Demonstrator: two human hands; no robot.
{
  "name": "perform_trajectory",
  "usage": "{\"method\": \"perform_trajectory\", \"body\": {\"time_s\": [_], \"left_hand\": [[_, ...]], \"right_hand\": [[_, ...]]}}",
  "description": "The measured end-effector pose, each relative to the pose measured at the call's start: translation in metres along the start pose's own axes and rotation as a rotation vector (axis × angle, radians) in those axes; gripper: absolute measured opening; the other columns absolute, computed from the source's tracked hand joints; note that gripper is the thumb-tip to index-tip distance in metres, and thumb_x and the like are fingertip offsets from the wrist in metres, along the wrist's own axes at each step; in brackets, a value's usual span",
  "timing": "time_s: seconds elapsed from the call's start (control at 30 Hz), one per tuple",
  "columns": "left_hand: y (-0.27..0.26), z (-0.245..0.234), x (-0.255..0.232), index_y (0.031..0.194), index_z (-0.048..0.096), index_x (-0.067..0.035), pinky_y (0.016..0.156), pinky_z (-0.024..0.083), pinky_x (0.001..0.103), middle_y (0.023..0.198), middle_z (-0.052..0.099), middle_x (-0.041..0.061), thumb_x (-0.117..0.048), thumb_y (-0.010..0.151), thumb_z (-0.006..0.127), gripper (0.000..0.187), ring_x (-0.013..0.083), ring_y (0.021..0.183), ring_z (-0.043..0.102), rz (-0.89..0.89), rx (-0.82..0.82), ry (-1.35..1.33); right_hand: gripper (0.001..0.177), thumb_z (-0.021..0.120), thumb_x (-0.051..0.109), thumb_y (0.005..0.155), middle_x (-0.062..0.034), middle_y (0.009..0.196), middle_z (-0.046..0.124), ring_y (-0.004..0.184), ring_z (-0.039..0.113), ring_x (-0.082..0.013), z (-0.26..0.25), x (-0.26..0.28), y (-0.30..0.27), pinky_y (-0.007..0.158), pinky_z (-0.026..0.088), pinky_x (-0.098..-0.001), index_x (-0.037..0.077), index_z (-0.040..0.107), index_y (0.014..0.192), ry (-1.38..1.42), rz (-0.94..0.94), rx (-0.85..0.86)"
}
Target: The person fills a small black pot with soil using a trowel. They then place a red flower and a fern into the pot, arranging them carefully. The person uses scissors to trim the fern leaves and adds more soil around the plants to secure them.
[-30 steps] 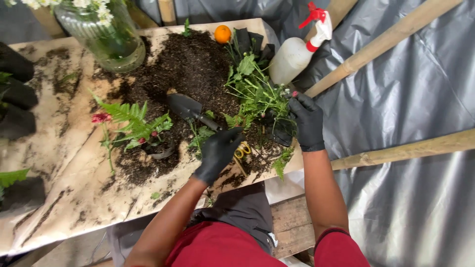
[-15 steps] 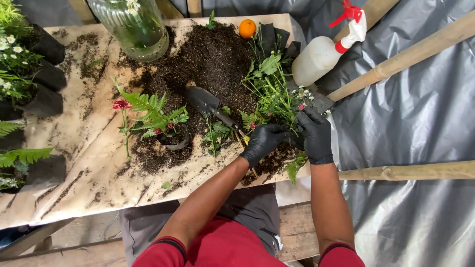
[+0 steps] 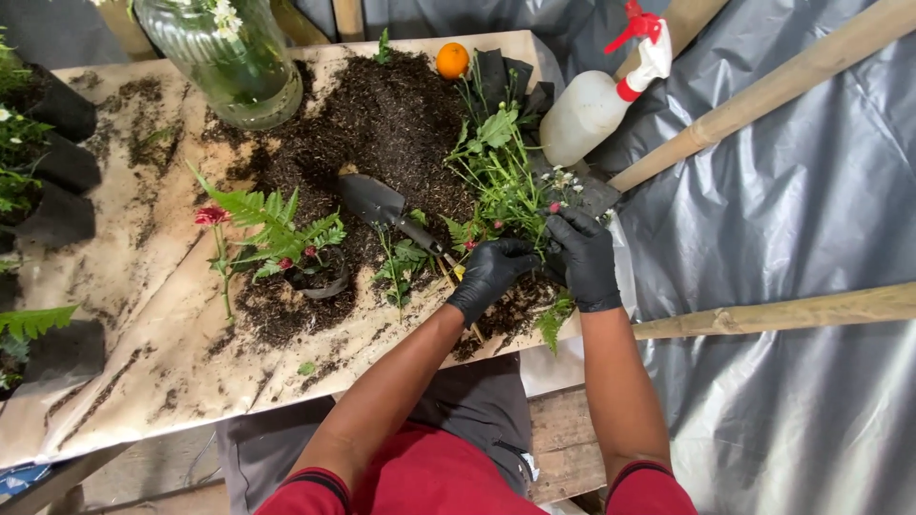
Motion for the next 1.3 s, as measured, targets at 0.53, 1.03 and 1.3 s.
{"method": "perform_trajectory", "body": {"time_s": [0.53,1.03,1.3], "left_hand": [[-0.030,-0.085,-0.025,0.116,0.076,0.001,0.069,0.067,0.032,0.095,0.078,0.023,-0.015,0.089,0.085,0.032,0.0293,0.083,0.077,0.067,-0.111,-0.082],[-0.045,-0.091,-0.012,0.113,0.076,0.003,0.059,0.063,0.032,0.086,0.077,0.024,-0.013,0.091,0.083,0.028,0.0229,0.064,0.073,0.097,-0.058,-0.039],[-0.097,-0.105,-0.035,0.116,0.074,0.006,0.062,0.060,0.036,0.088,0.077,0.025,-0.009,0.093,0.079,0.028,0.0245,0.067,0.071,0.003,-0.050,-0.045]], "right_hand": [[0.016,0.086,0.032,0.095,0.0051,0.098,0.076,0.095,0.072,-0.0188,0.025,0.063,-0.068,0.088,0.058,-0.0346,0.028,0.084,0.111,-0.790,-0.471,-0.031],[0.046,0.072,0.051,0.102,-0.0222,0.141,0.065,0.140,0.050,-0.0489,0.031,-0.015,-0.082,0.122,0.034,-0.0627,0.007,0.081,0.116,-0.630,0.234,0.127],[0.038,0.071,0.046,0.107,-0.0139,0.071,0.070,0.087,0.073,-0.0338,0.000,0.064,-0.066,0.096,0.053,-0.0487,0.011,0.078,0.094,-0.655,0.056,-0.082]]}}
Point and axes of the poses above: each hand's wrist, its own y-axis towards the middle knuckle, its own z-axis out of the palm, x = y × z, the point moved 10 cm from there along y, towards the middle knuckle
